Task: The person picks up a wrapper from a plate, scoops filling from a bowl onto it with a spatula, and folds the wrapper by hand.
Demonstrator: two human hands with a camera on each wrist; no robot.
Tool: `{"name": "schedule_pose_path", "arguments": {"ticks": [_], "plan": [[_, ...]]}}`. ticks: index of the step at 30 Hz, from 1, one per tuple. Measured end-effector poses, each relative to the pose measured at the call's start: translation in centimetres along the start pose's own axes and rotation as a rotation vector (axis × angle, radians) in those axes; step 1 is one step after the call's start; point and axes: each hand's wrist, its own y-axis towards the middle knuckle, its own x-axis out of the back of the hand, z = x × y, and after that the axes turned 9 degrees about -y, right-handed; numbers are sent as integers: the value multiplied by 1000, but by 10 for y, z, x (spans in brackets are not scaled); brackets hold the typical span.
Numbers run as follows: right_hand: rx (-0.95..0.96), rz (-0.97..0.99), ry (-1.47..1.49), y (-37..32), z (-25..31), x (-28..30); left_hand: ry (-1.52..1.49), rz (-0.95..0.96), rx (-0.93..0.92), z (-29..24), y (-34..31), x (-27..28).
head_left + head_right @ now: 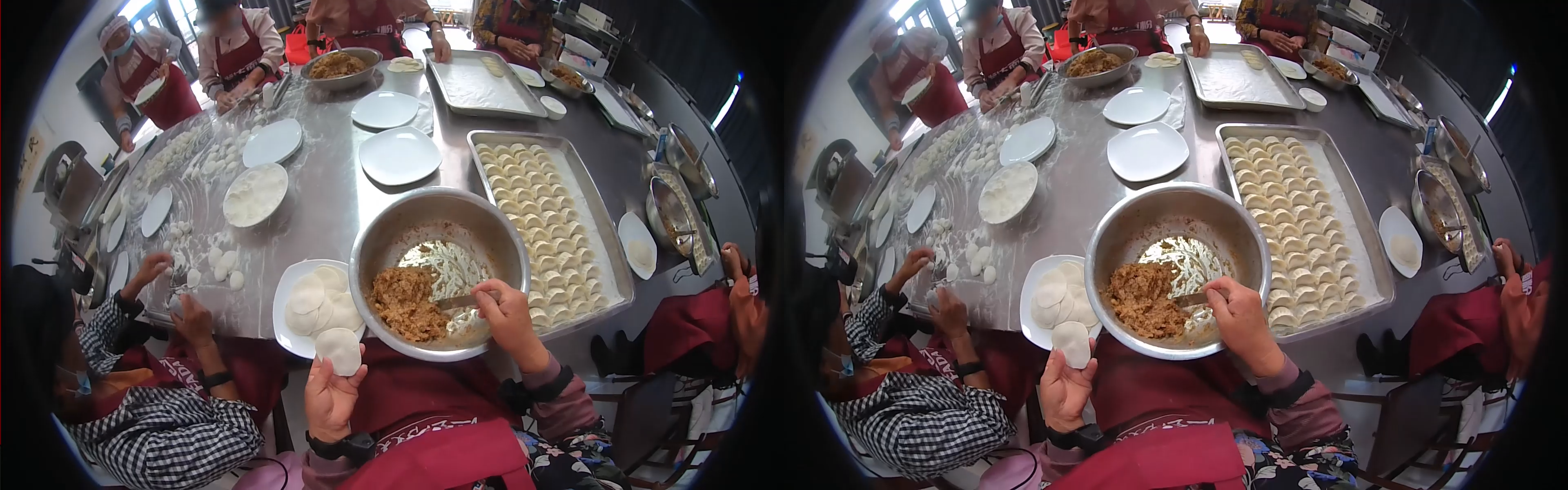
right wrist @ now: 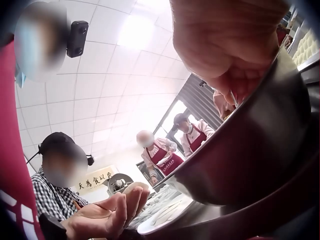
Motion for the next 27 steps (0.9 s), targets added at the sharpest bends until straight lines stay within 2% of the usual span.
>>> {"name": "schedule_pose_path", "arguments": {"ticks": [3, 6, 9, 14, 16, 22, 27], "plan": [[16, -35, 11, 3, 3, -7, 11, 11, 19, 1, 1, 2], [-35, 21, 100, 3, -2, -7, 13, 28, 23, 0, 0, 4], [5, 43, 78, 0, -1, -6, 11, 30, 17, 1, -2, -1], [-31, 97, 315, 0, -8, -1, 53, 50, 14, 2, -3, -6], [-17, 114, 311, 1, -8, 0, 60, 68, 7, 4, -4, -8], [-138, 197, 455, 5, -9, 4, 27, 55, 30, 4, -4, -6], [-184, 204, 723, 8, 0, 7, 77, 86, 28, -3, -1, -23]]}}
